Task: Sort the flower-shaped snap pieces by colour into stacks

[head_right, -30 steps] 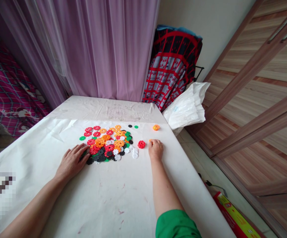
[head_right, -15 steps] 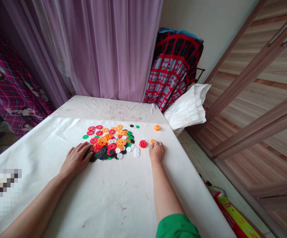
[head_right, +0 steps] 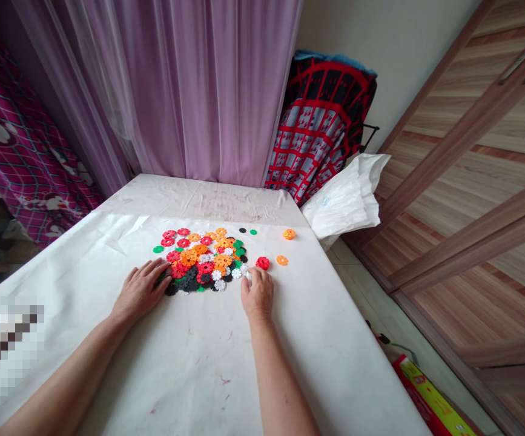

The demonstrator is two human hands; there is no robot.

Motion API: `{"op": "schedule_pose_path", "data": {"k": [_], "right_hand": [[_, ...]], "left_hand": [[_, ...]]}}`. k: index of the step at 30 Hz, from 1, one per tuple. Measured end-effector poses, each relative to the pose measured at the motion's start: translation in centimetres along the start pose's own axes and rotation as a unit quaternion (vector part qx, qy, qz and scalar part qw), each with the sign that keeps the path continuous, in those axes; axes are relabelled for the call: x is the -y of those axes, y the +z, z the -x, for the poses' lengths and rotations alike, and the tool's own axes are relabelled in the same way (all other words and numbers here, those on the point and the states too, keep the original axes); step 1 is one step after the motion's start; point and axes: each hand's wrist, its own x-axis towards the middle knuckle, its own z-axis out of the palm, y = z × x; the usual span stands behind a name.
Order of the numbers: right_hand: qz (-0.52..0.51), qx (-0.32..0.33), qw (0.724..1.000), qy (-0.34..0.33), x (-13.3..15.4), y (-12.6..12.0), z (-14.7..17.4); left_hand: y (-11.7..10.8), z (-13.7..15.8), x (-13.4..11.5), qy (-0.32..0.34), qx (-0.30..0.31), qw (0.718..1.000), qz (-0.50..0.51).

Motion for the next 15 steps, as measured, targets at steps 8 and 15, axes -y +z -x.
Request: {"op": "schedule_pose_path", "data": {"k": [8,15], "right_hand": [[-0.061,0.082,0.992,-0.072,4.2,0.5,1.4],[-0.048,0.094,0.993,-0.043,6.0,1.0,0.0]], "left_hand": [[-0.1,0.0,-0.2,0.001,0.003,1.0,-0.001],[0.0,0.1,-0.2,-0.001,0.004,1.0,0.0]]}}
